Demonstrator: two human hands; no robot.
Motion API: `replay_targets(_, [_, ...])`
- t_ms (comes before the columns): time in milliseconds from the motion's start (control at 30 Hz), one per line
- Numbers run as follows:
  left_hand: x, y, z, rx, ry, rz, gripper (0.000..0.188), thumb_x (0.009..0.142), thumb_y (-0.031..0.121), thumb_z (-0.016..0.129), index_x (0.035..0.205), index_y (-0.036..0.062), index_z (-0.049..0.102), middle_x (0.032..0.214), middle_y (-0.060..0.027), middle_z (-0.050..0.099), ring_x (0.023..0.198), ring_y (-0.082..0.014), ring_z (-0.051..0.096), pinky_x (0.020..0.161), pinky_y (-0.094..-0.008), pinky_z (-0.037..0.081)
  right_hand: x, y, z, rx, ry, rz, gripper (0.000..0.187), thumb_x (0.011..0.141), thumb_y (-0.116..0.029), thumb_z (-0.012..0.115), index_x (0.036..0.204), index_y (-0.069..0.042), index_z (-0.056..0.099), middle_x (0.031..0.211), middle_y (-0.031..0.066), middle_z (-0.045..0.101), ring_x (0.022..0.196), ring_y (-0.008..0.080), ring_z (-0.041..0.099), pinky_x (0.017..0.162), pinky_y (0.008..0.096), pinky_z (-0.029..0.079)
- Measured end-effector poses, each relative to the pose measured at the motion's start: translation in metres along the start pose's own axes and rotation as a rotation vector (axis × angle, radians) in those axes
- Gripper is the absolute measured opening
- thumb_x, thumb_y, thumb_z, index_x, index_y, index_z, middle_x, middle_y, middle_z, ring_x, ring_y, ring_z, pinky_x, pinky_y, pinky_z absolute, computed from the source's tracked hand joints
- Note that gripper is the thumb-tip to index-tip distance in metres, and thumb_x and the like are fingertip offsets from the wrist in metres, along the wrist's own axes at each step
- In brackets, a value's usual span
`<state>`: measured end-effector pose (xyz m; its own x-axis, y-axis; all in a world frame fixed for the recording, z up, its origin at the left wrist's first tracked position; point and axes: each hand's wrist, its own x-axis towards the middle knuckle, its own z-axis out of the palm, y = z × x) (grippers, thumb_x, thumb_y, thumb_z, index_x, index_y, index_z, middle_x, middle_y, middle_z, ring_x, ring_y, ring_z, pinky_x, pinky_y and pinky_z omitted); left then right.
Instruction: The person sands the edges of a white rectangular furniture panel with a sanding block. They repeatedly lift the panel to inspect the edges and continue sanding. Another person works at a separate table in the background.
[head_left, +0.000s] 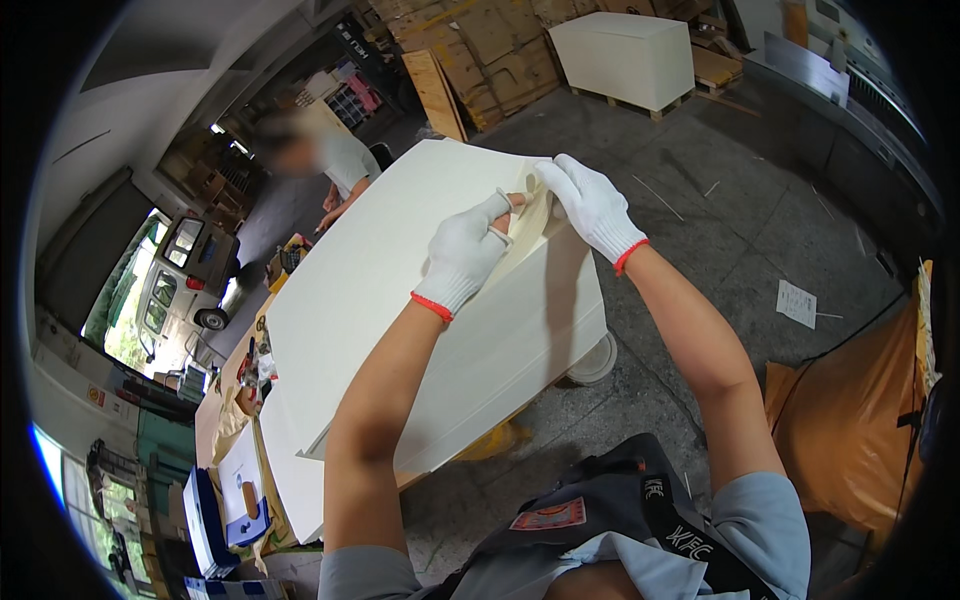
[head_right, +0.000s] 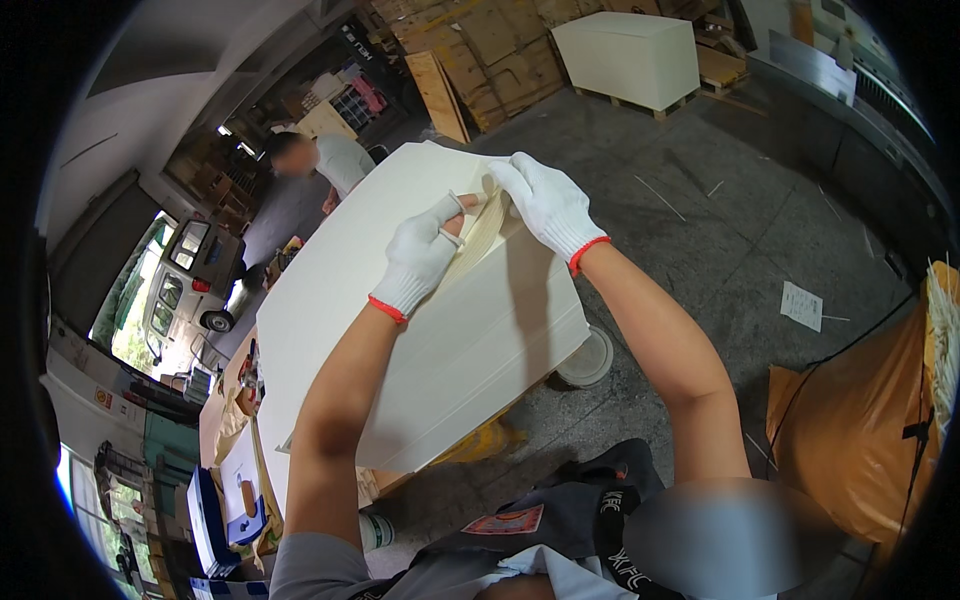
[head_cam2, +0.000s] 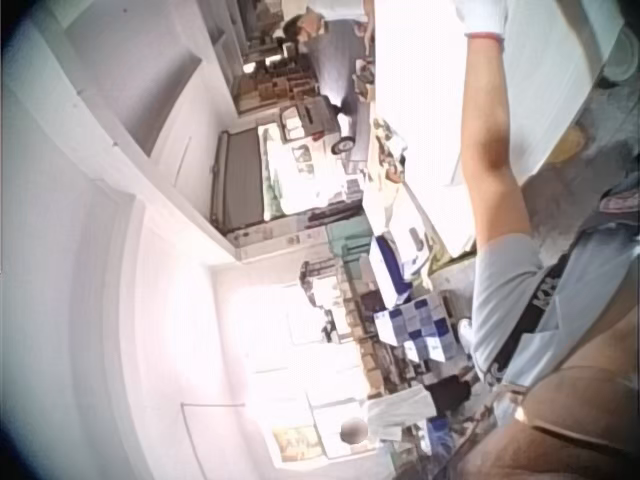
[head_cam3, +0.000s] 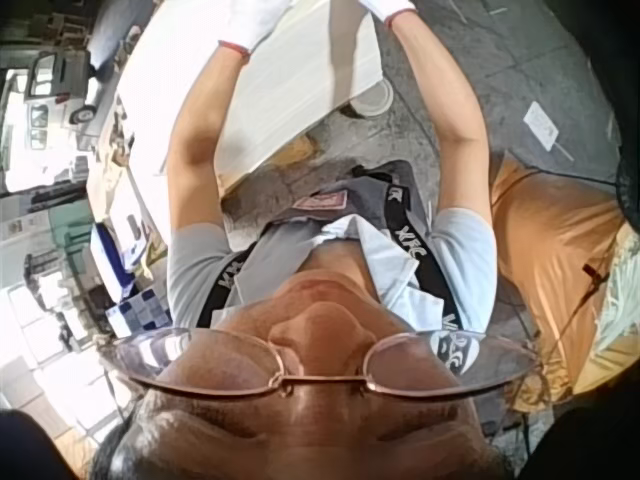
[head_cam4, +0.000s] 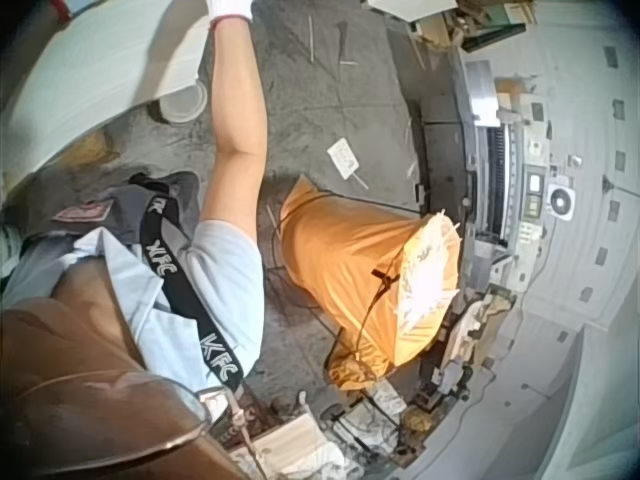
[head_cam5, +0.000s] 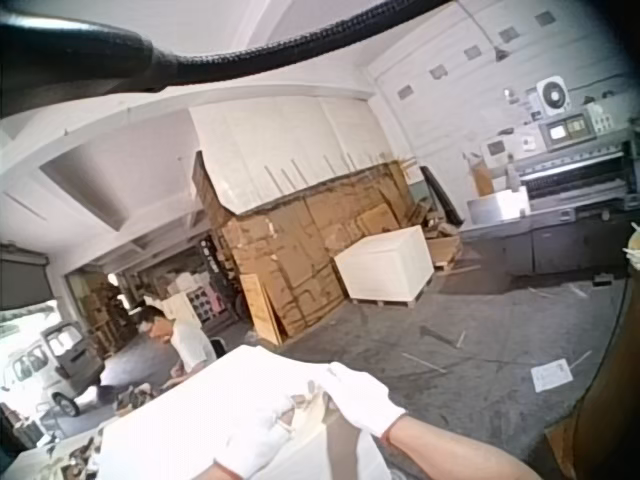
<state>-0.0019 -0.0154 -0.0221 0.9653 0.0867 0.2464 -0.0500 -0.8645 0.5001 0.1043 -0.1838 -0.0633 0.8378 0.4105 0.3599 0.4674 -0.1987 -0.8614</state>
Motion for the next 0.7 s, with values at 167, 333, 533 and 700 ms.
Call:
replay_targets(167, [-0.001, -0.004, 0.005, 0.005, -0.022, -0.008, 0.044, 0.091, 0.026, 0.071, 0.132, 0.0105, 0.062, 0.103, -0.0116, 0.071, 0.089, -0.0177, 0.067, 0.083, -0.0307, 0.051, 0.002, 0.007, 0.007, 0.013, 0.049, -0.032, 0.052, 0.100, -0.055, 0.041, 0.091, -0.006, 0.056, 0.073, 0.0095, 0.057, 0.072, 0.0221, 0.057, 0.074, 0.0347, 0.044])
replay_targets(333, [-0.001, -0.003, 0.004, 0.034, 0.013, 0.008, 0.046, 0.089, 0.028, 0.074, 0.131, 0.0138, 0.063, 0.099, -0.0100, 0.071, 0.087, -0.0158, 0.066, 0.081, -0.0297, 0.051, 0.000, 0.003, 0.003, -0.017, -0.001, 0.009, 0.056, 0.100, -0.057, 0.036, 0.107, -0.007, 0.061, 0.084, 0.0149, 0.065, 0.086, 0.0329, 0.063, 0.080, 0.0401, 0.046])
replay_targets(533, [-0.003, 0.007, 0.000, 0.054, -0.020, -0.049, 0.042, 0.093, 0.030, 0.068, 0.132, 0.0157, 0.063, 0.098, -0.0108, 0.070, 0.088, -0.0171, 0.066, 0.082, -0.0297, 0.050, 0.000, 0.004, 0.003, 0.001, 0.043, 0.009, 0.053, 0.100, -0.056, 0.041, 0.090, -0.006, 0.055, 0.074, 0.0092, 0.057, 0.074, 0.0223, 0.057, 0.076, 0.0344, 0.044])
replay_targets(700, [-0.002, -0.006, 0.005, 0.072, 0.085, 0.028, 0.035, 0.098, 0.029, 0.058, 0.131, 0.0183, 0.064, 0.099, -0.0123, 0.071, 0.086, -0.0208, 0.068, 0.080, -0.0296, 0.050, -0.001, 0.001, 0.003, -0.008, 0.010, 0.005, 0.054, 0.100, -0.057, 0.037, 0.100, -0.007, 0.057, 0.078, 0.0127, 0.062, 0.082, 0.0301, 0.061, 0.078, 0.0395, 0.045])
